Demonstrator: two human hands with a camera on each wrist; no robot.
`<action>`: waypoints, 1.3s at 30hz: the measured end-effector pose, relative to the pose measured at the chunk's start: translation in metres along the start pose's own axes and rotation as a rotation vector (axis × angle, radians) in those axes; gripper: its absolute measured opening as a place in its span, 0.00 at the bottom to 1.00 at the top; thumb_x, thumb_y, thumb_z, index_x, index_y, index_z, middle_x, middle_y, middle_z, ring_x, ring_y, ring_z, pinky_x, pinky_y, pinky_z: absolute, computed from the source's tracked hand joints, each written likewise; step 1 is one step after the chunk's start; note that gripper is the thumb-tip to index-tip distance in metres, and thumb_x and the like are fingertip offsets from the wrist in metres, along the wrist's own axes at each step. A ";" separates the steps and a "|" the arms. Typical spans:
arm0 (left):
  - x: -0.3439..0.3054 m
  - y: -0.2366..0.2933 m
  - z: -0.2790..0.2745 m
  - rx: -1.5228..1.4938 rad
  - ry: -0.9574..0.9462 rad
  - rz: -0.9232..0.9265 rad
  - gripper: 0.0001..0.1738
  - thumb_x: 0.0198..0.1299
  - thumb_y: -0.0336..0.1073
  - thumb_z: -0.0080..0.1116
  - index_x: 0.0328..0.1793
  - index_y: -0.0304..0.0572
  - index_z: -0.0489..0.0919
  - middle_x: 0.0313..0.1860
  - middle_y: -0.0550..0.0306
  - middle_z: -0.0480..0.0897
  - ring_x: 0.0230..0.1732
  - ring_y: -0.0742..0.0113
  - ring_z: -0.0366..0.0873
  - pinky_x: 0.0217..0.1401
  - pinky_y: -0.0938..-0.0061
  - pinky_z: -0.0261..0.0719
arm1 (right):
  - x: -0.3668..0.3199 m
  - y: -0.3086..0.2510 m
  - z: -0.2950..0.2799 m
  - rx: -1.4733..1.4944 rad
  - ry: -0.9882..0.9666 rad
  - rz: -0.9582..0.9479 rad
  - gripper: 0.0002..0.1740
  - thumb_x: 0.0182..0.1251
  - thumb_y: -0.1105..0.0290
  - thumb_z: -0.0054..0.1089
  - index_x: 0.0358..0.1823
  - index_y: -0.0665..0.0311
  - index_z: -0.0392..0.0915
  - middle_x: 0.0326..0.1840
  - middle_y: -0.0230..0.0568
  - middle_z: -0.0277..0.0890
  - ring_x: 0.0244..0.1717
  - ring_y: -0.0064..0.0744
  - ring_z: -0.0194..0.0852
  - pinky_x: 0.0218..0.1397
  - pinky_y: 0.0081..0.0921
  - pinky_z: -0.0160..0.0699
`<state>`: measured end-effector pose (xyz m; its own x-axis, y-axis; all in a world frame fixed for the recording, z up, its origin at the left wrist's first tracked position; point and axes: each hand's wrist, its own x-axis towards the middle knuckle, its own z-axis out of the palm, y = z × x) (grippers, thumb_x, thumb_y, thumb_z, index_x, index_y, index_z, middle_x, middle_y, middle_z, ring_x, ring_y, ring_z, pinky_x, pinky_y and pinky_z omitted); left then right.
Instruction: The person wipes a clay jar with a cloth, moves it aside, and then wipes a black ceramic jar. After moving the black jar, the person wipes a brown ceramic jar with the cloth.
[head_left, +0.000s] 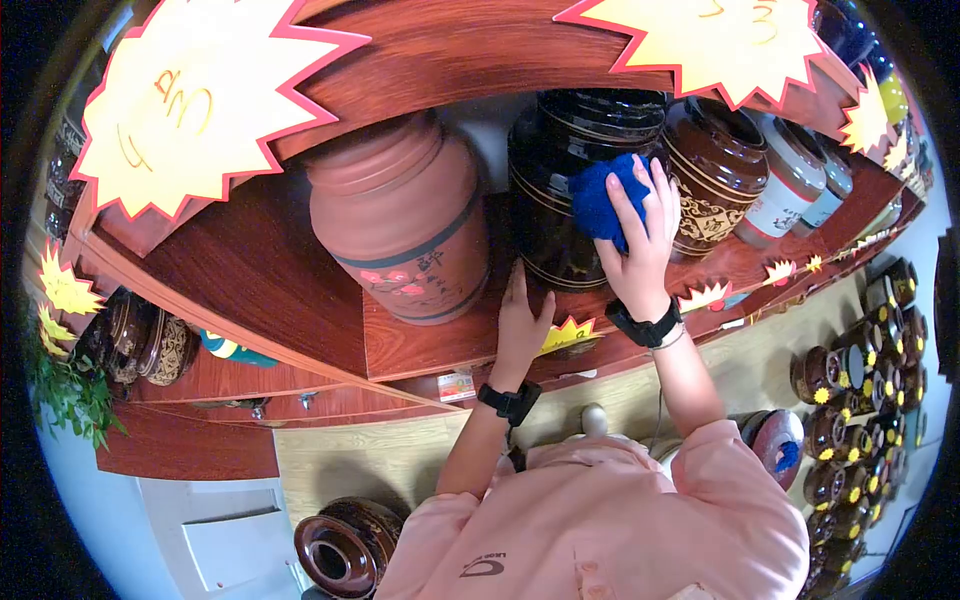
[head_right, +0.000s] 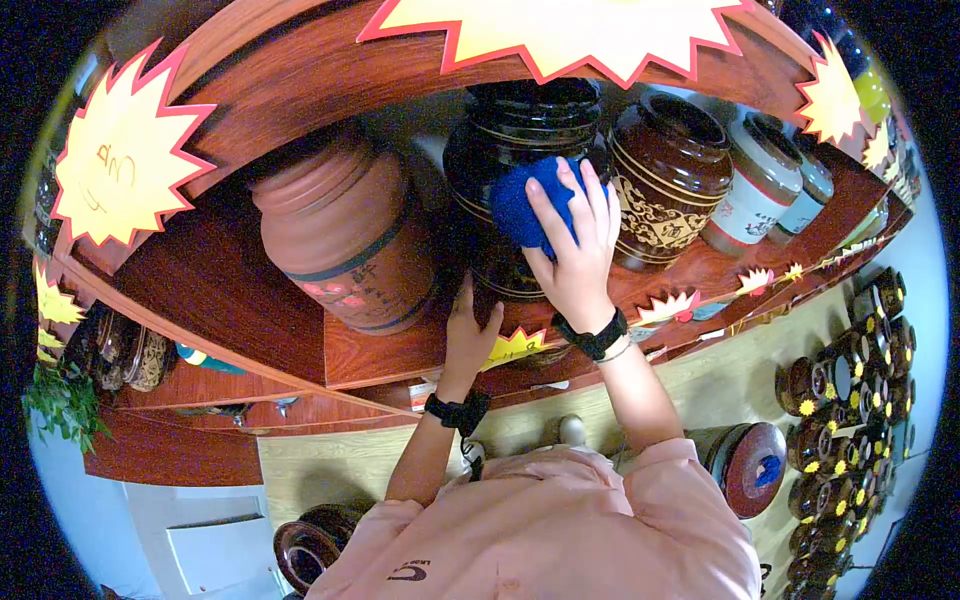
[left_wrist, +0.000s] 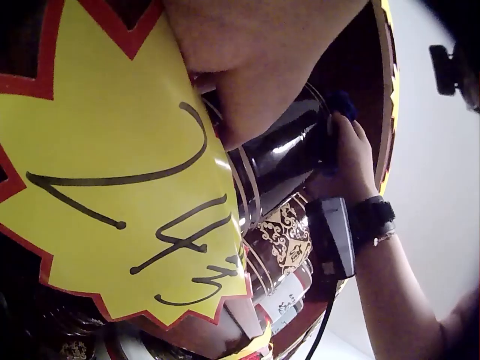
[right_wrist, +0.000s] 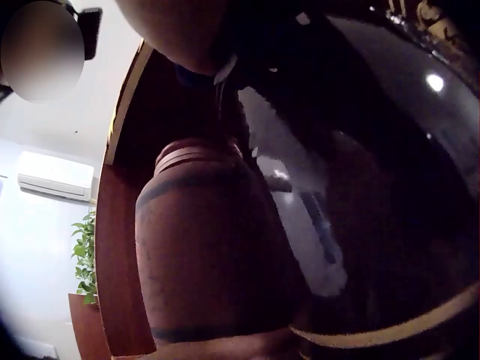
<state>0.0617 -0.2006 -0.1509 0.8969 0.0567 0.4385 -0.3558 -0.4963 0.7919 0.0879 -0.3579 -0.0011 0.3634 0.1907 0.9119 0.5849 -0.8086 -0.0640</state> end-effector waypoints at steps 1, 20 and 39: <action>0.000 -0.001 0.000 -0.001 0.001 0.008 0.39 0.63 0.39 0.57 0.74 0.23 0.55 0.69 0.25 0.63 0.70 0.33 0.62 0.74 0.56 0.61 | -0.004 0.001 0.001 -0.009 -0.003 -0.017 0.33 0.52 0.67 0.64 0.64 0.50 0.74 0.73 0.48 0.60 0.74 0.56 0.53 0.73 0.59 0.46; -0.004 0.009 -0.005 0.045 -0.043 -0.062 0.40 0.55 0.25 0.55 0.76 0.28 0.54 0.69 0.27 0.64 0.69 0.35 0.63 0.73 0.57 0.61 | -0.107 0.013 -0.003 -0.143 -0.614 -0.415 0.29 0.60 0.67 0.49 0.67 0.49 0.70 0.75 0.26 0.60 0.75 0.26 0.54 0.76 0.41 0.51; -0.003 -0.003 0.001 0.084 -0.012 0.027 0.36 0.62 0.27 0.52 0.75 0.25 0.54 0.71 0.28 0.63 0.71 0.36 0.62 0.74 0.58 0.61 | 0.023 -0.005 -0.023 -0.155 -0.259 -0.288 0.27 0.56 0.66 0.55 0.61 0.46 0.76 0.71 0.33 0.66 0.74 0.38 0.57 0.75 0.45 0.54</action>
<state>0.0603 -0.1996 -0.1551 0.8907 0.0324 0.4534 -0.3568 -0.5683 0.7414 0.0765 -0.3628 0.0292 0.3827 0.5388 0.7505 0.5800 -0.7724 0.2588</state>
